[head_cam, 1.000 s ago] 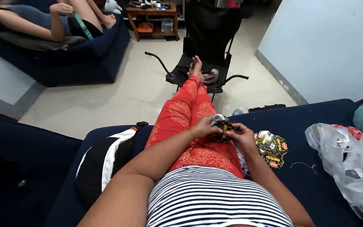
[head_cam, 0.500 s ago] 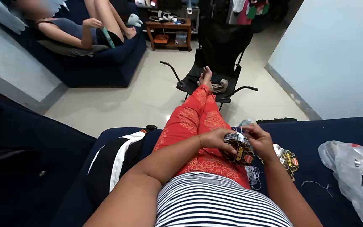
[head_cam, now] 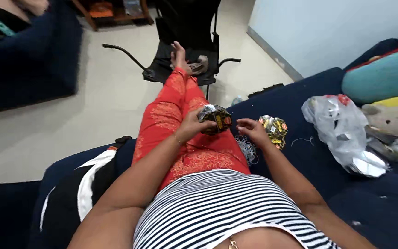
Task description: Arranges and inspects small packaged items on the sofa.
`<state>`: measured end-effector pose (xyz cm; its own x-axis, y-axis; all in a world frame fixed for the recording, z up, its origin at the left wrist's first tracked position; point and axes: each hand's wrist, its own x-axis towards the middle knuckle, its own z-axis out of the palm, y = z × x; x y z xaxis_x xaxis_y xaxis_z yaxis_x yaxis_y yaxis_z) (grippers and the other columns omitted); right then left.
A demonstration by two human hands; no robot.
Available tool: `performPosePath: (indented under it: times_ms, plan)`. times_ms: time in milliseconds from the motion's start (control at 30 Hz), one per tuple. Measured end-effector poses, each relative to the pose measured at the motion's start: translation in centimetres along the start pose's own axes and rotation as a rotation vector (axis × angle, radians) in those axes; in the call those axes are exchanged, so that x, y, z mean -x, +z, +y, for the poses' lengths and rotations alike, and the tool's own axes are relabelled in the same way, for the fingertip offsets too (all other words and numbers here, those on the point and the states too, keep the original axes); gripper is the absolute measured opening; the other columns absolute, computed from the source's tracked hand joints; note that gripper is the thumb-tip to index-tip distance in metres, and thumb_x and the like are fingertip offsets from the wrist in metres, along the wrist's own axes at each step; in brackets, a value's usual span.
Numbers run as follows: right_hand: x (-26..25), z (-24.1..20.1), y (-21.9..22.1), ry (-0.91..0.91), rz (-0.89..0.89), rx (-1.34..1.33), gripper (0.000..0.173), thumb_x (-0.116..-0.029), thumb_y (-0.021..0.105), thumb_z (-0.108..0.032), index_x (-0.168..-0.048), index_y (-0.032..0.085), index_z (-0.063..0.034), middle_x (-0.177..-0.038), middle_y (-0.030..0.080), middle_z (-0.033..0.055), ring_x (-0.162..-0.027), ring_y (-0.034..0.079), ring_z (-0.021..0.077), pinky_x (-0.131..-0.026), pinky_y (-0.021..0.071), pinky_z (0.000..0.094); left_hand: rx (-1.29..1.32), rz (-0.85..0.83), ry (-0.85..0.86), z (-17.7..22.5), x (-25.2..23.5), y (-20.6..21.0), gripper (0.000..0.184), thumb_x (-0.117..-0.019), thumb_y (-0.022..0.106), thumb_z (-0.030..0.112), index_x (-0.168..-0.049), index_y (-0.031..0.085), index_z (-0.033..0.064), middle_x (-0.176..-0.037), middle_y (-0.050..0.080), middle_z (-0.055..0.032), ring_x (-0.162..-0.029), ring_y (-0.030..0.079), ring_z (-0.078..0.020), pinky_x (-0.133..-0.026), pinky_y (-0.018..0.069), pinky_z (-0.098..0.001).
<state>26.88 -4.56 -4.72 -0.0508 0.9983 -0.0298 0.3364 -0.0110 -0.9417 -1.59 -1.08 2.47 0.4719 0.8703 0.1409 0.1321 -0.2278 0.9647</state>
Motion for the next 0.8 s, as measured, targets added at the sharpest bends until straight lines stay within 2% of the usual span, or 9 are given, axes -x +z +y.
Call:
performPosePath:
  times_ms: [133,267,367,500,600,667,700,767,800]
  plan:
    - [0.4,2.7,-6.1,0.145,0.213,0.581,0.046,-0.0893,0.077,-0.020,-0.131,0.067,-0.0031,-0.126,0.066,0.0247,-0.118,0.062,0.0427,-0.103,0.0474,0.0628,-0.109,-0.043,-0.083,-1.0,-0.4,0.5,0.047,-0.0831,0.082,0.003,-0.126,0.064,-0.0010,-0.113,0.072,-0.0135,-0.103,0.070,-0.0173,-0.096,0.0573,-0.0397]
    - [1.4,4.2,-9.1,0.248,0.236,0.696,0.076,-0.0791,0.089,-0.027,-0.141,0.056,0.0024,-0.143,0.051,0.0337,-0.136,0.046,0.0510,-0.114,0.0357,0.0659,-0.168,-0.102,-0.103,-2.0,-1.1,1.2,0.050,-0.0853,0.083,0.016,-0.130,0.065,0.0032,-0.118,0.071,-0.0126,-0.109,0.068,-0.0183,-0.100,0.0552,-0.0420]
    - [0.4,5.0,-9.3,0.219,0.146,0.728,0.087,-0.0737,0.093,-0.016,-0.145,0.049,0.0068,-0.145,0.047,0.0380,-0.136,0.044,0.0553,-0.113,0.0345,0.0690,-0.177,-0.137,-0.082,-1.5,-1.3,0.7,0.053,-0.0879,0.079,0.013,-0.135,0.060,-0.0037,-0.126,0.067,-0.0210,-0.118,0.064,-0.0262,-0.107,0.0492,-0.0448]
    - [-1.1,4.4,-8.7,0.225,0.140,0.777,0.102,-0.0632,0.097,-0.008,-0.149,0.044,0.0050,-0.144,0.045,0.0415,-0.134,0.042,0.0613,-0.109,0.0342,0.0747,-0.180,-0.139,-0.063,-1.0,-0.8,0.0,0.050,-0.0885,0.077,0.009,-0.132,0.059,-0.0081,-0.123,0.066,-0.0254,-0.115,0.065,-0.0302,-0.104,0.0494,-0.0454]
    - [-1.0,2.9,-7.6,0.204,0.233,0.877,0.114,-0.0567,0.099,-0.006,-0.154,0.041,-0.0035,-0.144,0.041,0.0422,-0.130,0.041,0.0647,-0.098,0.0405,0.0778,-0.173,-0.151,-0.074,-1.0,-0.7,0.0,0.049,-0.0891,0.077,0.009,-0.132,0.059,-0.0075,-0.123,0.066,-0.0249,-0.114,0.065,-0.0294,-0.103,0.0499,-0.0454]
    - [-0.5,2.0,-7.1,0.164,0.278,0.896,0.103,-0.0632,0.095,-0.004,-0.153,0.045,-0.0062,-0.139,0.046,0.0423,-0.127,0.044,0.0643,-0.096,0.0425,0.0768,-0.158,-0.151,-0.065,-1.3,-0.6,0.0,0.049,-0.0885,0.077,0.009,-0.131,0.059,-0.0074,-0.121,0.067,-0.0247,-0.112,0.066,-0.0294,-0.102,0.0504,-0.0460]
    - [-0.2,1.7,-7.1,0.137,0.281,0.885,0.086,-0.0699,0.091,-0.003,-0.147,0.052,-0.0038,-0.134,0.051,0.0419,-0.124,0.048,0.0634,-0.096,0.0423,0.0769,-0.156,-0.149,-0.060,-1.4,-0.6,0.0,0.049,-0.0882,0.078,0.009,-0.131,0.059,-0.0074,-0.120,0.067,-0.0245,-0.112,0.066,-0.0292,-0.102,0.0506,-0.0460]
    - [0.1,1.2,-7.7,0.111,0.256,0.878,0.045,-0.0832,0.081,-0.006,-0.125,0.067,0.0019,-0.121,0.062,0.0380,-0.115,0.058,0.0589,-0.095,0.0425,0.0767,-0.161,-0.136,-0.051,-1.4,-0.7,-0.2,0.048,-0.0879,0.078,0.009,-0.129,0.060,-0.0078,-0.118,0.068,-0.0247,-0.109,0.067,-0.0298,-0.100,0.0511,-0.0469]
    - [0.3,1.0,-8.1,0.111,0.243,0.845,0.033,-0.0867,0.079,-0.009,-0.116,0.071,0.0036,-0.115,0.065,0.0366,-0.111,0.060,0.0570,-0.094,0.0420,0.0763,-0.160,-0.131,-0.053,-1.5,-0.6,-0.2,0.048,-0.0880,0.078,0.009,-0.129,0.060,-0.0078,-0.117,0.068,-0.0248,-0.109,0.067,-0.0298,-0.100,0.0514,-0.0470]
